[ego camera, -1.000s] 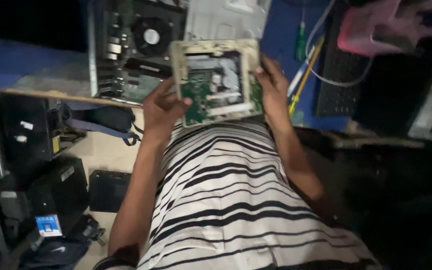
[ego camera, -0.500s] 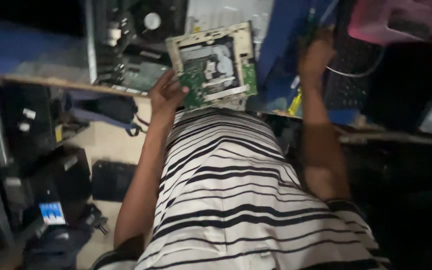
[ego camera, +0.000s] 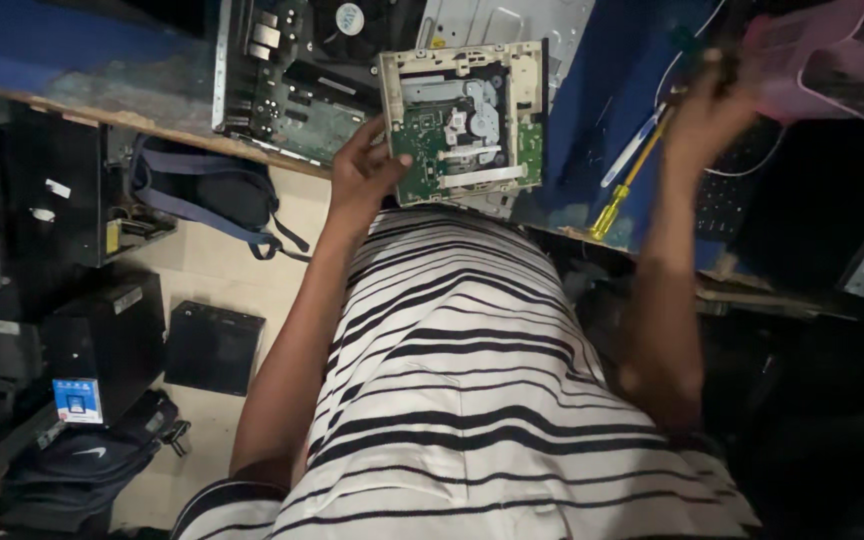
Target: The person disassembles a computer optical drive, removes the circuit board, and uses a screwdriver to adjust internal components. They repeatedly reassemble and disassemble the drive, inspecting the board and mechanical parts throughout the process.
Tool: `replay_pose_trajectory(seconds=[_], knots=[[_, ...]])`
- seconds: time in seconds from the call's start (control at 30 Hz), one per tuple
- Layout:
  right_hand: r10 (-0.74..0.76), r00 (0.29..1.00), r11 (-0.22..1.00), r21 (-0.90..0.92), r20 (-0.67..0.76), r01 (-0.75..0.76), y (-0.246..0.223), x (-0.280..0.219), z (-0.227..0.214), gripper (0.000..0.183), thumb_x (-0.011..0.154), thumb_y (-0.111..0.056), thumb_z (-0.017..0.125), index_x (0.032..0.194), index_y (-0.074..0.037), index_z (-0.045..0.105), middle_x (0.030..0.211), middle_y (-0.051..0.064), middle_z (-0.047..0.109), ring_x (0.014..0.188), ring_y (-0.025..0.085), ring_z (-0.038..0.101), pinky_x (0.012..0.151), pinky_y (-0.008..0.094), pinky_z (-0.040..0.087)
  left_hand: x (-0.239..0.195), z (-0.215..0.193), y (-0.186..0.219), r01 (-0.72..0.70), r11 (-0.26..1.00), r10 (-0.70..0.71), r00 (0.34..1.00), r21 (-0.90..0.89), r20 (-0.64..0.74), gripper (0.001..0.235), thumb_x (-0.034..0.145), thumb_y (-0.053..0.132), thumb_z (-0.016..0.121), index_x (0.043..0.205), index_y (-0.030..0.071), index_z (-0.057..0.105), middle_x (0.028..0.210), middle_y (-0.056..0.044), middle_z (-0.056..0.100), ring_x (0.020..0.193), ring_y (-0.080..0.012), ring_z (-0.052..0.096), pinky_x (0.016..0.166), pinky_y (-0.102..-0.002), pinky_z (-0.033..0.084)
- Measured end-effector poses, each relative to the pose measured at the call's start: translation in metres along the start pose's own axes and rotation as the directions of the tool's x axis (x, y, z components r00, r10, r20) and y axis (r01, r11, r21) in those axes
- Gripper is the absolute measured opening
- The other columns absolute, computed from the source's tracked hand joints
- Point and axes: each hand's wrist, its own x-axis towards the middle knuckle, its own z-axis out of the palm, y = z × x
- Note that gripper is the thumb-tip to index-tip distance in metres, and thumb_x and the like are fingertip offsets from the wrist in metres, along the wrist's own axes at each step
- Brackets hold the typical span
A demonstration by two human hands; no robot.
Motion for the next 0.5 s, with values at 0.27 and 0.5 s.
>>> replay_pose_trajectory(seconds=[0.27,0.5], knots=[[-0.065,0.947,0.967,0.255,0.316,-0.019,-0.193,-0.041,-0.028,0.017,0.101,0.008,0.071,0.108,-0.001,0.058,0.099,0.010,0.064,0.080,0.015,0.063,0.069,0.026,0.053,0.001,-0.001,-0.004,-0.034,0.999,0.034,0.999,0.035,0.010,0.060,0.094,-0.005,0.069,0.149,-0.005,0.045,0.121,-0.016,0.073,0.107,-0.0169,0.070,0.092,-0.030,0.059],[-0.134,0.915,0.987,0.130,0.380,0.091,-0.220,-0.063,0.009,0.024,0.093,0.009,0.078,0.106,0.001,0.059,0.108,0.011,0.064,0.093,0.016,0.066,0.082,0.026,0.054,0.003,-0.006,-0.013,-0.036,0.999,0.036,0.999,0.008,-0.001,0.059,0.094,-0.004,0.070,0.149,-0.003,0.047,0.124,-0.014,0.073,0.109,-0.0157,0.069,0.093,-0.028,0.058]])
